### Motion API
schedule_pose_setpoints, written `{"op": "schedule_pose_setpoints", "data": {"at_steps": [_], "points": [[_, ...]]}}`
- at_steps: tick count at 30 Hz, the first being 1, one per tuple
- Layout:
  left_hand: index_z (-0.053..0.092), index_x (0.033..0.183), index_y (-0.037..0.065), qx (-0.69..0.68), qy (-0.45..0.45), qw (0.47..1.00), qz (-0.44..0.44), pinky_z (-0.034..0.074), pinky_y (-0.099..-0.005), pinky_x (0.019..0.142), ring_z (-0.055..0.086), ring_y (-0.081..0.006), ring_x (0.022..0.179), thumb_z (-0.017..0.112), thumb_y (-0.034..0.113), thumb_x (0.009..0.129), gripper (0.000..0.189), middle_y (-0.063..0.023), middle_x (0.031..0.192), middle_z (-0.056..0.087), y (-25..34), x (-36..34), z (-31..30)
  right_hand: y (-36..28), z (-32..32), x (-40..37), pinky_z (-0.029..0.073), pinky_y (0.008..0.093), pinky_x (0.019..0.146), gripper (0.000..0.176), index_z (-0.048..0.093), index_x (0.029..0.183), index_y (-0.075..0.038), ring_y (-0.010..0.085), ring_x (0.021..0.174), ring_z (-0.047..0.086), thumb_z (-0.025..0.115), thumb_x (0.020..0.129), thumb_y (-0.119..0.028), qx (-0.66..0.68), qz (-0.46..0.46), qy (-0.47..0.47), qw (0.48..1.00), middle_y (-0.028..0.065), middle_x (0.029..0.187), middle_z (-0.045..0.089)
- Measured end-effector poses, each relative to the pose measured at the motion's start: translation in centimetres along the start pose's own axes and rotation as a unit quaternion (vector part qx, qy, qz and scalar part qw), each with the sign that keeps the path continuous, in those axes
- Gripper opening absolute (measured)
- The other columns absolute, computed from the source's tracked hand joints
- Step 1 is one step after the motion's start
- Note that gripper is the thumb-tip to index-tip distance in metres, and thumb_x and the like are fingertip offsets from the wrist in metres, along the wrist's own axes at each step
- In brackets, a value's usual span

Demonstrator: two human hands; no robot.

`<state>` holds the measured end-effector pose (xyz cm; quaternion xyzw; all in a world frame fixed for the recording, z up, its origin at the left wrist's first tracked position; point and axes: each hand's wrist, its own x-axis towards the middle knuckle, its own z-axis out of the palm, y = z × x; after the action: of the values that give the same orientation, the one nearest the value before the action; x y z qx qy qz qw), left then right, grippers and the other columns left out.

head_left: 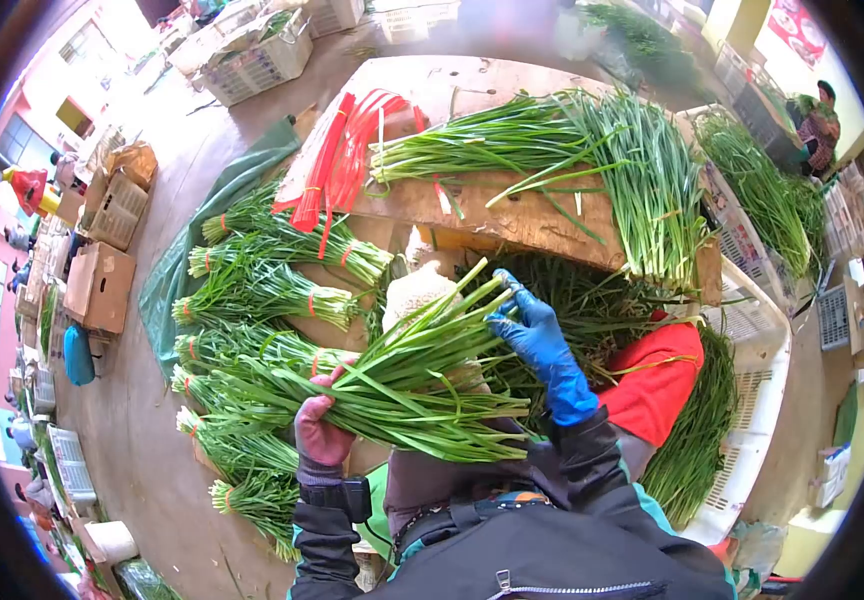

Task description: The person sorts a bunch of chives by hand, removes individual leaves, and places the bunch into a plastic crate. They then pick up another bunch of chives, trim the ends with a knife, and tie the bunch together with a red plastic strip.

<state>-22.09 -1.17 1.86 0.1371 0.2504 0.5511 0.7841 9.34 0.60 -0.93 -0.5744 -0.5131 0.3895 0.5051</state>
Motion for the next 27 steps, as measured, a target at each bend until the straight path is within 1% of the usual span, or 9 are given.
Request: {"op": "schedule_pose_setpoints", "data": {"at_steps": [1, 3, 8, 13, 16, 20, 22, 25, 27], "points": [[0.051, 0.107, 0.003, 0.000, 0.000, 1.000, 0.003, 0.039, -0.0522, 0.098, 0.046, -0.0341, 0.116, 0.048, 0.004, 0.072, 0.035, -0.0187, 0.128, 0.045, -0.1, 0.2, -0.8, -0.1, 0.4, -0.2, 0.046, 0.0222, 0.070, 0.053, 0.046, 0.127, -0.001, 0.0050, 0.077, 0.051, 0.066, 0.078, -0.004, 0.011, -0.002, 0.015, 1.000, -0.0004, 0.093, 0.059], [0.050, 0.106, 0.001, -0.002, 0.025, 0.999, 0.022, 0.040, -0.0504, 0.097, 0.049, -0.0332, 0.113, 0.047, 0.004, 0.072, 0.035, -0.0189, 0.126, 0.048, -0.2, 0.6, -1.7, -0.2, 1.0, -1.1, 0.047, 0.0206, 0.070, 0.040, 0.055, 0.118, -0.001, 0.0050, 0.077, 0.052, 0.061, 0.079, 0.004, 0.169, 0.041, 0.050, 0.983, -0.0017, 0.090, 0.058], [0.053, 0.103, -0.001, 0.040, 0.050, 0.997, 0.040, 0.043, -0.0456, 0.094, 0.053, -0.0328, 0.107, 0.047, 0.005, 0.072, 0.031, -0.0214, 0.119, 0.053, -1.3, 1.6, -2.4, -1.1, -1.0, -3.0, 0.048, 0.0218, 0.070, 0.031, 0.061, 0.109, -0.001, 0.0048, 0.075, 0.054, 0.065, 0.079, -0.001, 0.190, 0.132, 0.022, 0.973, -0.0005, 0.087, 0.063], [0.054, 0.103, -0.002, 0.061, 0.030, 0.997, 0.030, 0.043, -0.0455, 0.095, 0.052, -0.0324, 0.107, 0.047, 0.004, 0.072, 0.033, -0.0216, 0.118, 0.053, -1.2, 2.4, -2.4, -1.5, -1.1, -2.8, 0.047, 0.0211, 0.066, 0.022, 0.066, 0.097, 0.002, 0.0045, 0.074, 0.056, 0.069, 0.077, -0.005, 0.227, 0.167, -0.022, 0.959, 0.0025, 0.084, 0.067], [0.054, 0.103, -0.002, 0.069, 0.028, 0.997, 0.019, 0.042, -0.0452, 0.095, 0.052, -0.0318, 0.108, 0.048, 0.005, 0.072, 0.033, -0.0212, 0.117, 0.053, -1.0, 2.4, -1.7, -0.2, -0.7, -2.6, 0.043, 0.0227, 0.056, 0.011, 0.068, 0.084, 0.000, 0.0042, 0.063, 0.052, 0.072, 0.074, -0.004, 0.187, 0.128, 0.028, 0.974, -0.0025, 0.072, 0.063], [0.054, 0.106, -0.003, 0.055, 0.058, 0.997, -0.017, 0.042, -0.0447, 0.095, 0.052, -0.0312, 0.107, 0.049, 0.006, 0.072, 0.036, -0.0197, 0.118, 0.053, -1.4, 2.2, -1.3, 0.6, -1.7, -2.7, 0.041, 0.0230, 0.054, 0.012, 0.067, 0.083, 0.000, 0.0044, 0.061, 0.049, 0.072, 0.073, -0.003, 0.136, 0.116, 0.051, 0.983, -0.0024, 0.068, 0.062], [0.054, 0.107, -0.003, 0.058, 0.055, 0.997, -0.017, 0.042, -0.0450, 0.095, 0.052, -0.0311, 0.107, 0.049, 0.006, 0.071, 0.037, -0.0189, 0.118, 0.053, -1.6, 2.2, -1.8, 1.8, -3.0, -2.8, 0.042, 0.0233, 0.054, 0.010, 0.067, 0.083, -0.001, 0.0051, 0.061, 0.050, 0.071, 0.073, -0.004, 0.025, 0.058, 0.069, 0.996, 0.0002, 0.067, 0.062], [0.053, 0.109, -0.002, 0.066, 0.042, 0.997, -0.009, 0.042, -0.0460, 0.095, 0.052, -0.0310, 0.107, 0.050, 0.007, 0.071, 0.039, -0.0176, 0.117, 0.053, -1.3, 2.2, -1.6, 1.0, -6.3, -3.2, 0.043, 0.0253, 0.055, 0.009, 0.067, 0.082, 0.000, 0.0077, 0.061, 0.052, 0.068, 0.075, -0.006, -0.069, 0.086, 0.056, 0.992, 0.0037, 0.067, 0.062], [0.053, 0.110, -0.002, 0.070, 0.037, 0.997, -0.003, 0.042, -0.0465, 0.095, 0.052, -0.0310, 0.107, 0.050, 0.007, 0.071, 0.040, -0.0171, 0.116, 0.054, -0.7, 2.0, -1.6, 2.5, -9.8, -3.9, 0.045, 0.0272, 0.057, 0.008, 0.066, 0.081, 0.000, 0.0109, 0.061, 0.056, 0.066, 0.076, -0.007, -0.174, -0.004, 0.124, 0.977, 0.0058, 0.069, 0.062]]}}
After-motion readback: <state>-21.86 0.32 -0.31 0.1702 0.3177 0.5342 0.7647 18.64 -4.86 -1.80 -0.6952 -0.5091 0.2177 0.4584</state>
